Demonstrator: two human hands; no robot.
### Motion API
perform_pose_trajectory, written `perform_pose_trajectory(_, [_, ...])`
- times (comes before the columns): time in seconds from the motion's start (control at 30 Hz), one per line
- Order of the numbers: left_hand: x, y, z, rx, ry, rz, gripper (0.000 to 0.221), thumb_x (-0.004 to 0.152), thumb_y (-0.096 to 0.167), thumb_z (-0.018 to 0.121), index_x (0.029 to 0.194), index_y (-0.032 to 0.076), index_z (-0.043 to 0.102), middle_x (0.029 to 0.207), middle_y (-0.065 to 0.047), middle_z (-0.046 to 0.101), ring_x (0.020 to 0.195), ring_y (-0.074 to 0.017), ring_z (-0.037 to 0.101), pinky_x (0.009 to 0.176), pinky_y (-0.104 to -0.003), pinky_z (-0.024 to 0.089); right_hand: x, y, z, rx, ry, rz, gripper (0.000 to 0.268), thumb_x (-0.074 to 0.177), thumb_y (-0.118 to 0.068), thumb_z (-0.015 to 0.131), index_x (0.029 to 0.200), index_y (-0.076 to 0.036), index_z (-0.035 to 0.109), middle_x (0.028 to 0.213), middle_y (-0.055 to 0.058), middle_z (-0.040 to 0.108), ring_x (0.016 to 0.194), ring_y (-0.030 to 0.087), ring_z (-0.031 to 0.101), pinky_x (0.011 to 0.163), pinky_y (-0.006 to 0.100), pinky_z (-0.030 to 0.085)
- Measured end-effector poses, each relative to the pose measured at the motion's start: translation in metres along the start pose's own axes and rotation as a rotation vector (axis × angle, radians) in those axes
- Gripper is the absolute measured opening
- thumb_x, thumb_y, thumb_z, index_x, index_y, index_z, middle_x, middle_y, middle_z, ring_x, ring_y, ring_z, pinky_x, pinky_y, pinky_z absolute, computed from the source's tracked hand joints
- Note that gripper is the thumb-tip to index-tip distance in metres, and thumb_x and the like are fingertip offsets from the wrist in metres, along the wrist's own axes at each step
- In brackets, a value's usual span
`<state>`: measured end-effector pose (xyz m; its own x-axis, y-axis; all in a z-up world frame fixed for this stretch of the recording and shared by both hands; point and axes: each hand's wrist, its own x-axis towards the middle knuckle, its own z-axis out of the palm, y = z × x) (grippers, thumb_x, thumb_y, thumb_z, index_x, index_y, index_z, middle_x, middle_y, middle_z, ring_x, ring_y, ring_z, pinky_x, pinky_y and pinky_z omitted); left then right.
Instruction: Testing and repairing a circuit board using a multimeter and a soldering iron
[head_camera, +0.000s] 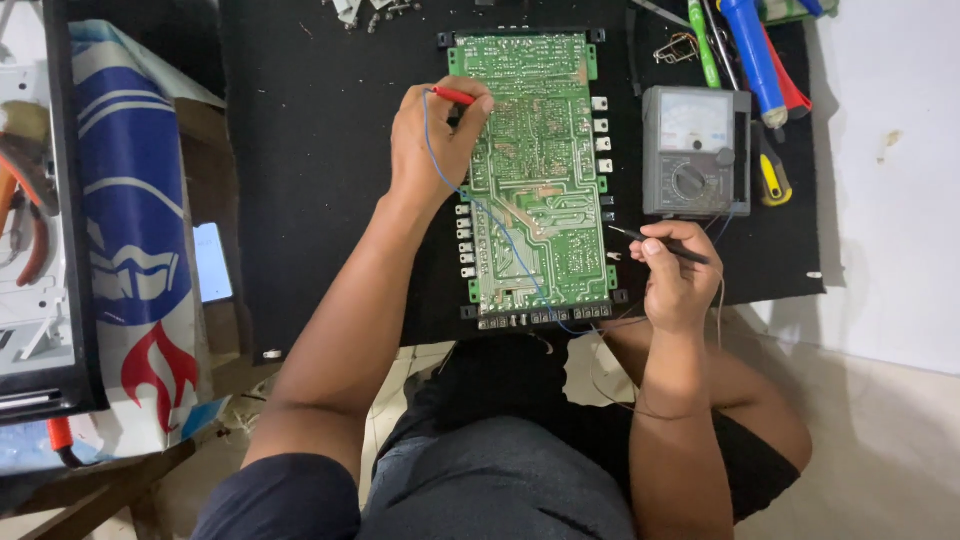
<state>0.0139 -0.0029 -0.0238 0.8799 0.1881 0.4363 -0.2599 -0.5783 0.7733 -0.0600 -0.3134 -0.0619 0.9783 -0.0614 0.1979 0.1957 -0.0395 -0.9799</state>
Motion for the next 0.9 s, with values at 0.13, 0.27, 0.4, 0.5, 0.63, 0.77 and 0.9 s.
perform_pose_trajectory(0.13, [0.0015, 0.0025, 0.0009, -0.008, 0.033, 0.022, 0.008, 0.091, 0.015, 0.072, 0.095, 0.01, 0.075, 0.082, -0.006, 0.067, 0.074, -0.0202, 0.058, 0.066, -0.033, 0.05, -0.0011, -0.0004, -0.0019, 0.011, -0.019, -0.005, 0.015, 0.096, -0.003, 0.059, 0.109, 0.001, 0.064, 0.09, 0.009, 0.067, 0.079, 0.012, 0.063, 0.08, 0.022, 0.054])
perform_pose_trajectory(0.27, [0.0025, 0.0044, -0.0016, -0.012, 0.048, 0.036, 0.006, 0.09, 0.013, 0.072, 0.093, 0.008, 0.075, 0.071, -0.004, 0.063, 0.065, -0.0175, 0.053, 0.058, -0.032, 0.045, -0.0012, -0.0008, -0.0014, -0.007, -0.033, -0.029, 0.015, 0.096, -0.004, 0.059, 0.11, 0.002, 0.063, 0.089, 0.009, 0.067, 0.078, 0.012, 0.063, 0.079, 0.021, 0.053])
perform_pose_trajectory(0.4, [0.0025, 0.0051, -0.0024, -0.033, 0.054, 0.036, 0.005, 0.091, 0.01, 0.074, 0.094, 0.007, 0.075, 0.077, -0.005, 0.062, 0.062, -0.0161, 0.054, 0.056, -0.031, 0.045, -0.0017, -0.0036, 0.0005, 0.008, -0.032, -0.019, 0.015, 0.096, -0.003, 0.06, 0.11, 0.002, 0.063, 0.09, 0.009, 0.067, 0.079, 0.012, 0.062, 0.079, 0.022, 0.053])
perform_pose_trajectory(0.5, [0.0042, 0.0081, -0.0038, -0.042, 0.046, 0.016, 0.005, 0.091, 0.01, 0.072, 0.093, 0.006, 0.076, 0.076, -0.004, 0.064, 0.06, -0.0139, 0.052, 0.054, -0.029, 0.044, -0.0013, -0.0034, 0.0003, 0.015, -0.037, -0.03, 0.014, 0.097, -0.003, 0.059, 0.11, 0.002, 0.063, 0.09, 0.009, 0.067, 0.079, 0.012, 0.062, 0.079, 0.021, 0.053])
perform_pose_trajectory(0.63, [0.0053, 0.0059, -0.0052, -0.05, 0.036, 0.036, 0.007, 0.091, 0.009, 0.071, 0.092, 0.004, 0.075, 0.075, -0.006, 0.068, 0.057, -0.0156, 0.058, 0.054, -0.03, 0.048, -0.0019, -0.0025, 0.0005, 0.021, -0.02, 0.001, 0.015, 0.097, -0.005, 0.061, 0.11, 0.001, 0.064, 0.089, 0.008, 0.067, 0.079, 0.011, 0.062, 0.078, 0.02, 0.053])
perform_pose_trajectory(0.77, [0.0046, 0.0062, -0.0061, 0.024, 0.032, 0.093, 0.008, 0.092, 0.01, 0.072, 0.092, 0.003, 0.076, 0.072, -0.006, 0.069, 0.056, -0.0181, 0.059, 0.055, -0.032, 0.048, -0.0032, -0.0031, 0.001, 0.046, -0.001, 0.023, 0.016, 0.097, -0.006, 0.062, 0.111, 0.001, 0.064, 0.092, 0.008, 0.066, 0.08, 0.011, 0.064, 0.078, 0.02, 0.054])
perform_pose_trajectory(0.9, [0.0054, 0.0067, -0.0071, -0.015, 0.004, 0.092, 0.008, 0.094, 0.009, 0.072, 0.094, 0.002, 0.076, 0.07, -0.006, 0.067, 0.054, -0.016, 0.055, 0.052, -0.03, 0.046, -0.0021, -0.0015, 0.0011, 0.108, 0.02, 0.013, 0.014, 0.098, -0.005, 0.063, 0.11, 0.001, 0.063, 0.095, 0.009, 0.066, 0.082, 0.012, 0.063, 0.08, 0.022, 0.055])
